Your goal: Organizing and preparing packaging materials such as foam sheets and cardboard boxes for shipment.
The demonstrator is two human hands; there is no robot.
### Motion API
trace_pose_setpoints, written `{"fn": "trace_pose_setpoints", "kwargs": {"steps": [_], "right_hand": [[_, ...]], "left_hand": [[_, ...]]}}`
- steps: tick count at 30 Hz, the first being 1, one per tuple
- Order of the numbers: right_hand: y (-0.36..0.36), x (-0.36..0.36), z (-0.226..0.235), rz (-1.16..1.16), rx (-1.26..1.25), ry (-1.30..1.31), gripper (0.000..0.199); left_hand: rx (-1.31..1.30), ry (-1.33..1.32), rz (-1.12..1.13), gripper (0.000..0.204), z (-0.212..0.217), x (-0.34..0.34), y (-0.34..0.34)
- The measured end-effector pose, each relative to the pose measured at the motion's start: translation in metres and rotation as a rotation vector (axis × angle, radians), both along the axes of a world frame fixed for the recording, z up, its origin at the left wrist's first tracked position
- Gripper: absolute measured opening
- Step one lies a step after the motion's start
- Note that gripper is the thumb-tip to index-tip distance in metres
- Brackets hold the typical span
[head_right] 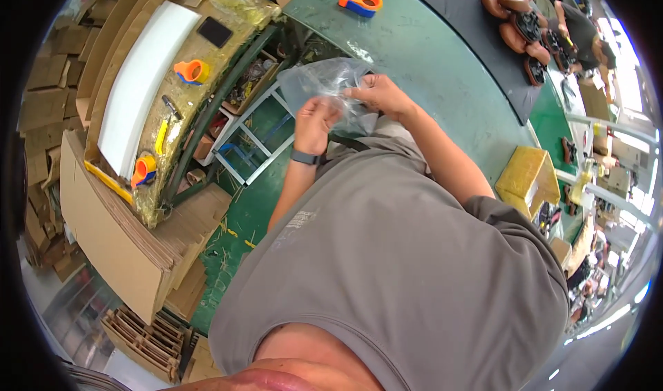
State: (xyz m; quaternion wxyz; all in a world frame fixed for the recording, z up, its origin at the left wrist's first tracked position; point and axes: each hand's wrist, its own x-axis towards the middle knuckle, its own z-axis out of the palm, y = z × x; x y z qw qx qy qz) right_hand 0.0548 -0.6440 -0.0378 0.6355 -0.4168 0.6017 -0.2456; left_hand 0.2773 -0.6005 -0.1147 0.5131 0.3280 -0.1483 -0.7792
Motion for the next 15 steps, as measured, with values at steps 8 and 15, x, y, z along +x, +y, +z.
{"fn": "trace_pose_setpoints", "kwargs": {"steps": [8, 15], "right_hand": [[-0.023, -0.106, -0.063, -0.002, -0.214, 0.671, 0.022], [-0.114, -0.164, -0.109, -0.167, 0.415, -0.351, 0.029]], "left_hand": [[0.317, 0.644, 0.212, 0.015, -0.068, 0.031, -0.054], [0.256, -0.694, 0.124, 0.029, -0.047, -0.019, -0.071]]}}
